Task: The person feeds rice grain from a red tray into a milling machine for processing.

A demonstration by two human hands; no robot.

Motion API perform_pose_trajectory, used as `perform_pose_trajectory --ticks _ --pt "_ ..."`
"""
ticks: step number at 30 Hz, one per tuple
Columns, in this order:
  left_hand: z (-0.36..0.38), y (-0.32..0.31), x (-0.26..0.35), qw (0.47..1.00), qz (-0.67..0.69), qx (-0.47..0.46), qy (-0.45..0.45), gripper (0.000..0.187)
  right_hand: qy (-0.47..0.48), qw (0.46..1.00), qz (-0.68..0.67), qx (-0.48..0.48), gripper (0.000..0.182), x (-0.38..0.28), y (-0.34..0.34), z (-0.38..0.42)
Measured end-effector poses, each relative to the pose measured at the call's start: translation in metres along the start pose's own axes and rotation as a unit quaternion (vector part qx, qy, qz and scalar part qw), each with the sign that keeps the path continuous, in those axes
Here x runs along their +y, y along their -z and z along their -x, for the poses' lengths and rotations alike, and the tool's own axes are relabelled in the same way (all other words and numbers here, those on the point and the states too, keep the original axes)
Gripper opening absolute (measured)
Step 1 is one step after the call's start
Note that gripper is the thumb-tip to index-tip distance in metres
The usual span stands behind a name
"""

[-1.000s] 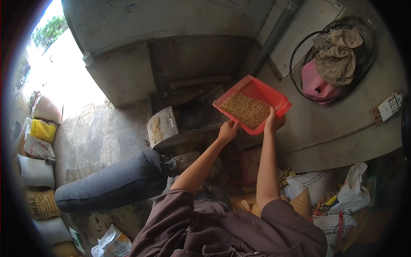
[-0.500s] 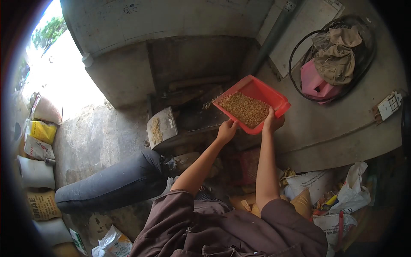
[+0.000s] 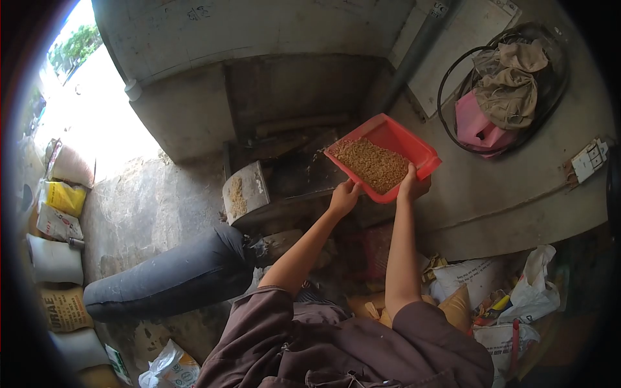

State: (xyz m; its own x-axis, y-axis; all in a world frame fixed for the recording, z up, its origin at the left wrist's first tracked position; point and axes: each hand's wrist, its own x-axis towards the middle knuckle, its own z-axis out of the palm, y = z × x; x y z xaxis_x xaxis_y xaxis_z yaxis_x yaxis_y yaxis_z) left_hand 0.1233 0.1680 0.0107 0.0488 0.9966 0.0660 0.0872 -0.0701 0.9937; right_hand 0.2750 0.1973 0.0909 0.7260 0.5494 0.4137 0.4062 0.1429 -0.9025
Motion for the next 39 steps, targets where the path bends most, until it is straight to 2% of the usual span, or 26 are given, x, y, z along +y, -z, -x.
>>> perform_pose_trajectory --ticks 3,6,9,11,13,15,18,28,30,31,33,37,39 --pt "-0.004 0.000 -0.006 0.997 -0.053 -0.033 0.039 0.036 -0.008 1.000 0.002 -0.002 0.033 -0.003 0.001 0.000" --pt "-0.001 -0.004 -0.007 1.000 0.004 0.007 -0.006 0.035 0.000 1.000 0.008 0.003 0.034 0.000 0.000 0.000" --pt "-0.005 -0.001 -0.006 0.998 -0.051 -0.034 0.021 0.035 -0.013 1.000 0.005 -0.002 0.034 0.002 0.001 -0.002" --pt "-0.004 -0.004 -0.009 0.999 -0.029 -0.021 0.006 0.035 -0.015 1.000 0.019 -0.013 0.034 0.004 0.003 -0.004" --pt "-0.004 -0.001 -0.008 1.000 -0.009 -0.005 -0.009 0.034 -0.008 1.000 0.013 0.017 0.033 0.005 0.001 -0.001" --pt "-0.004 0.002 -0.003 0.997 -0.054 -0.053 0.026 0.034 -0.002 1.000 0.007 -0.005 0.032 0.002 0.002 -0.002" --pt "-0.001 -0.002 -0.003 0.999 -0.005 -0.033 0.017 0.034 -0.001 1.000 0.009 -0.007 0.031 0.002 0.003 -0.004" --pt "-0.001 0.002 0.002 0.999 -0.017 -0.033 0.010 0.036 -0.023 1.000 -0.010 -0.001 0.031 0.003 0.002 -0.004" --pt "-0.002 0.005 0.008 0.993 -0.051 -0.076 0.069 0.035 -0.014 1.000 -0.001 0.006 0.031 0.006 0.002 -0.005" --pt "-0.001 0.004 0.008 0.994 -0.050 -0.076 0.068 0.035 -0.005 1.000 0.008 0.012 0.032 0.005 0.002 -0.005" --pt "0.001 0.003 0.008 0.998 -0.035 -0.044 0.027 0.036 -0.001 1.000 0.006 0.008 0.032 0.004 0.002 -0.004" --pt "0.001 -0.003 0.000 0.999 -0.018 -0.035 0.037 0.034 -0.003 1.000 0.003 0.008 0.032 -0.004 0.004 -0.001" --pt "0.001 -0.005 -0.003 0.999 -0.010 0.018 -0.043 0.035 -0.002 1.000 -0.001 0.007 0.032 0.004 0.004 0.000"
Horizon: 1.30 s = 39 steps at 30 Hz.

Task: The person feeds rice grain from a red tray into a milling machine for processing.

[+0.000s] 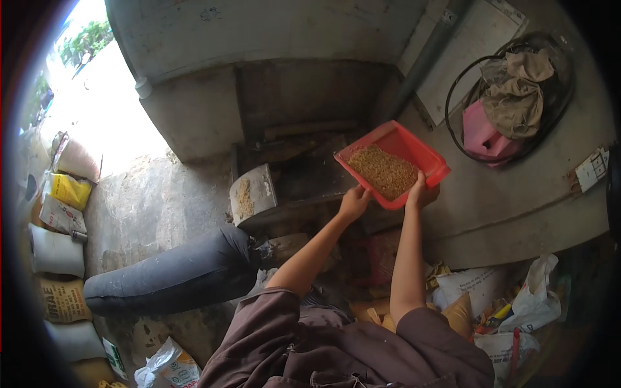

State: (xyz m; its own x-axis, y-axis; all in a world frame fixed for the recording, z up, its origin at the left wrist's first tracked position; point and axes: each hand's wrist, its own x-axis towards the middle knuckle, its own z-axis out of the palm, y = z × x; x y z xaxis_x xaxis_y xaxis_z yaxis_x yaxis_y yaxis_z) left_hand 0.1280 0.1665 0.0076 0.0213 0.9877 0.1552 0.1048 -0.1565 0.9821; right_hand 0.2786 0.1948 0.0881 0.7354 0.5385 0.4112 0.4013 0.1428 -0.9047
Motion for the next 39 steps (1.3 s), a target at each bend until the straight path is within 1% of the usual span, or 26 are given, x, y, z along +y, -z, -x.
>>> perform_pose_trajectory --ticks 1,2,3,4,5,7,11,13,15,17,19,20,22,23,25,27,29,30,32,33,35,36,38,39 --pt "-0.001 0.002 0.000 1.000 -0.003 0.004 -0.003 0.035 -0.001 1.000 0.004 0.002 0.033 0.000 0.000 -0.001" --pt "-0.001 0.002 -0.001 0.999 -0.025 -0.016 0.021 0.035 -0.021 0.999 -0.025 -0.019 0.033 0.001 0.001 -0.003" --pt "-0.002 0.002 -0.002 0.997 -0.048 -0.037 0.044 0.035 -0.022 0.999 -0.028 -0.018 0.033 0.002 0.000 -0.003" --pt "0.000 0.007 0.008 0.995 -0.015 -0.060 0.081 0.035 -0.016 1.000 -0.010 -0.018 0.034 0.000 0.001 -0.003" --pt "0.000 0.005 0.006 0.995 -0.015 -0.060 0.079 0.035 -0.008 1.000 0.007 -0.019 0.034 -0.002 0.002 -0.003" --pt "0.001 0.004 0.003 0.999 0.005 -0.033 0.039 0.034 -0.005 1.000 0.006 -0.018 0.034 -0.001 0.002 -0.003" --pt "0.000 0.005 0.005 0.998 -0.028 -0.038 0.052 0.034 -0.008 1.000 0.005 -0.024 0.035 0.002 0.002 -0.005" --pt "0.001 0.007 0.009 0.997 0.027 -0.042 0.050 0.033 -0.010 1.000 0.004 -0.015 0.036 0.005 0.001 -0.003" --pt "0.001 0.011 0.013 0.997 0.005 -0.050 0.055 0.033 -0.013 1.000 0.007 -0.004 0.036 0.008 0.000 -0.004" --pt "0.003 0.013 0.017 0.996 -0.017 -0.062 0.060 0.033 0.001 1.000 -0.012 -0.009 0.027 0.007 -0.002 -0.005" --pt "0.004 0.012 0.017 0.998 0.028 -0.041 0.049 0.033 0.003 1.000 0.003 -0.001 0.027 0.005 -0.001 -0.002" --pt "0.002 0.011 0.013 0.998 0.028 -0.039 0.047 0.033 0.004 1.000 0.021 0.006 0.027 0.003 -0.001 -0.001" --pt "0.000 0.011 0.009 0.996 -0.054 -0.055 0.055 0.033 0.008 1.000 0.005 -0.006 0.027 0.007 -0.004 -0.006" --pt "0.001 0.012 0.009 0.995 -0.054 -0.056 0.055 0.033 0.012 1.000 -0.009 -0.015 0.027 0.009 -0.004 -0.007" --pt "0.001 0.013 0.009 0.998 -0.013 -0.052 0.046 0.034 0.020 1.000 0.014 -0.008 0.030 0.009 -0.003 -0.004" --pt "0.000 0.012 0.009 0.997 -0.014 -0.059 0.055 0.034 0.029 0.999 0.040 -0.001 0.034 0.003 -0.001 -0.003" --pt "0.001 0.011 0.008 0.995 -0.015 -0.069 0.067 0.035 -0.003 0.999 0.000 -0.034 0.033 -0.008 0.001 -0.001" --pt "0.001 0.012 0.009 0.996 -0.005 -0.059 0.067 0.035 -0.003 1.000 0.003 -0.031 0.033 -0.011 0.000 0.003" --pt "0.002 0.011 0.009 0.998 0.013 -0.046 0.050 0.036 0.036 0.999 -0.008 0.015 0.032 -0.015 -0.003 0.007" --pt "0.000 0.012 0.010 0.998 0.014 -0.047 0.050 0.036 0.037 0.999 -0.008 0.016 0.032 -0.014 -0.002 0.004" --pt "-0.002 0.012 0.009 0.993 -0.046 -0.071 0.087 0.036 0.003 0.999 0.022 -0.039 0.033 -0.010 0.000 -0.001" --pt "-0.001 0.012 0.008 0.993 -0.045 -0.072 0.087 0.036 0.003 0.999 0.024 -0.038 0.033 -0.008 0.000 -0.001" --pt "0.001 0.011 0.010 0.997 0.006 -0.044 0.059 0.035 0.014 1.000 0.002 0.003 0.033 -0.010 -0.002 0.004" --pt "0.000 0.010 0.010 0.997 0.008 -0.046 0.059 0.035 0.015 1.000 0.004 0.004 0.033 -0.012 -0.002 0.004"
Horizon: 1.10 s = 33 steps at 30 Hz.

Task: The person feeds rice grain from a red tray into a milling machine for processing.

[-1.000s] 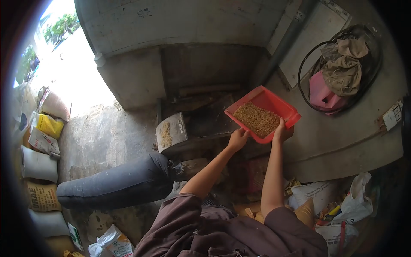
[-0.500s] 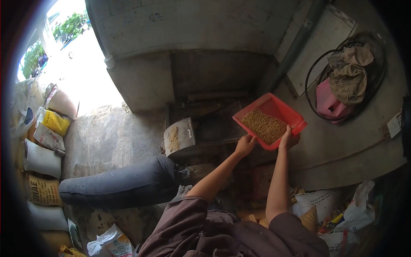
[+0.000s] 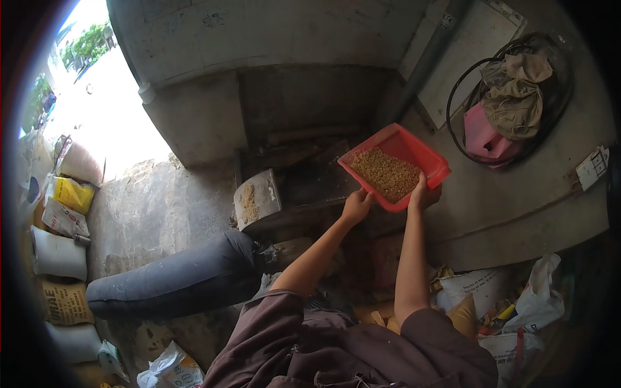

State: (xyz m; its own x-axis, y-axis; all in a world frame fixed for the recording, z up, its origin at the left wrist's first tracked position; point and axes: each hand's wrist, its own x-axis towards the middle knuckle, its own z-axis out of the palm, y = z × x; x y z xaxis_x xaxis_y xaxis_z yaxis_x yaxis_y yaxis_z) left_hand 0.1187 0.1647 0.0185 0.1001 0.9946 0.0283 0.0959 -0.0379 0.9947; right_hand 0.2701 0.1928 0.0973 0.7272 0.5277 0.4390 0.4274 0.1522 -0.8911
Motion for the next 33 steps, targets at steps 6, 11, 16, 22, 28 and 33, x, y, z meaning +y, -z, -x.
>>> perform_pose_trajectory --ticks 6,11,16,22,28,33 --pt "-0.001 0.000 0.000 1.000 -0.004 -0.003 0.009 0.033 0.013 1.000 0.000 0.003 0.032 0.002 -0.002 -0.001" --pt "0.001 0.002 0.002 1.000 0.013 0.004 -0.001 0.033 0.014 0.999 0.039 0.001 0.032 0.010 -0.003 -0.001" --pt "-0.003 0.001 -0.009 1.000 -0.018 0.008 -0.013 0.034 0.016 0.999 0.042 -0.005 0.033 0.011 -0.005 0.001" --pt "-0.003 0.004 -0.004 0.999 -0.037 -0.001 -0.009 0.035 0.020 0.999 0.048 -0.011 0.033 0.017 -0.005 -0.003" --pt "-0.003 0.002 -0.007 0.999 -0.029 -0.005 0.013 0.034 0.000 1.000 0.026 -0.015 0.033 0.015 -0.005 -0.002" --pt "-0.007 0.000 -0.017 1.000 -0.004 0.009 -0.023 0.034 0.015 0.999 0.028 -0.001 0.033 0.021 -0.006 -0.001"
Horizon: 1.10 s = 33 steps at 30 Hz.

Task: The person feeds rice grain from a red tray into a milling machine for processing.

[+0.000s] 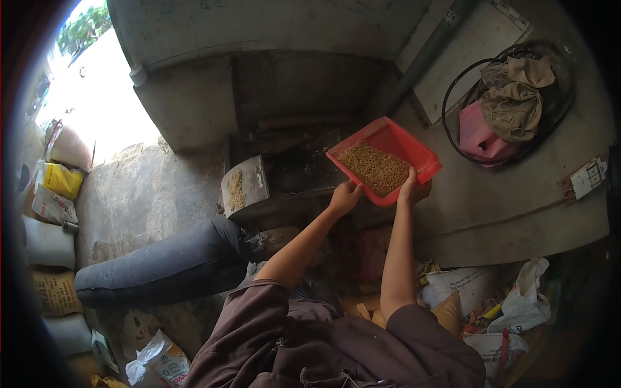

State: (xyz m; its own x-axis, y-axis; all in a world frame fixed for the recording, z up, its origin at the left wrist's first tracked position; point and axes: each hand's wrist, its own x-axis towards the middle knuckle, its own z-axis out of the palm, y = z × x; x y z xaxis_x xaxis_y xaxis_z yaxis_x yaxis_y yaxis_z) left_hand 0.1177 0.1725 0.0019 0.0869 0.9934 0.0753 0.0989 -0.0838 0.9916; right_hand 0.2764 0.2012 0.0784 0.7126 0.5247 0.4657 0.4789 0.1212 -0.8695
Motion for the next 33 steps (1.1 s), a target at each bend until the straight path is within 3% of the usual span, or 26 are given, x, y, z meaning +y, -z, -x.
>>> perform_pose_trajectory --ticks 2,5,14,18,20,23,26,33 --pt "0.003 0.003 0.008 0.998 -0.021 -0.032 0.055 0.033 -0.026 0.999 0.017 -0.037 0.033 -0.007 0.003 -0.003" --pt "0.002 0.002 0.004 1.000 -0.001 -0.009 0.019 0.034 0.010 1.000 0.013 0.007 0.032 -0.001 -0.002 0.001" --pt "0.002 0.002 0.007 0.999 -0.020 -0.022 0.035 0.034 -0.013 0.999 0.018 -0.035 0.032 -0.006 0.000 -0.006" --pt "-0.003 0.001 -0.002 0.999 -0.031 -0.019 0.024 0.035 0.000 1.000 0.011 0.002 0.032 -0.008 -0.001 -0.002" --pt "0.001 0.002 0.006 0.999 -0.028 -0.022 0.033 0.034 -0.014 0.999 0.017 -0.037 0.033 -0.013 0.003 -0.004" --pt "-0.002 0.001 0.001 1.000 -0.022 -0.013 0.011 0.034 0.013 1.000 0.022 0.006 0.034 -0.004 -0.001 -0.002" --pt "0.000 0.001 0.007 0.998 -0.043 -0.013 0.033 0.033 -0.033 0.999 0.022 -0.033 0.034 -0.005 0.001 -0.006" --pt "-0.002 -0.003 0.002 0.999 -0.029 -0.009 0.022 0.031 -0.034 0.999 0.005 -0.039 0.034 -0.010 0.003 -0.004"
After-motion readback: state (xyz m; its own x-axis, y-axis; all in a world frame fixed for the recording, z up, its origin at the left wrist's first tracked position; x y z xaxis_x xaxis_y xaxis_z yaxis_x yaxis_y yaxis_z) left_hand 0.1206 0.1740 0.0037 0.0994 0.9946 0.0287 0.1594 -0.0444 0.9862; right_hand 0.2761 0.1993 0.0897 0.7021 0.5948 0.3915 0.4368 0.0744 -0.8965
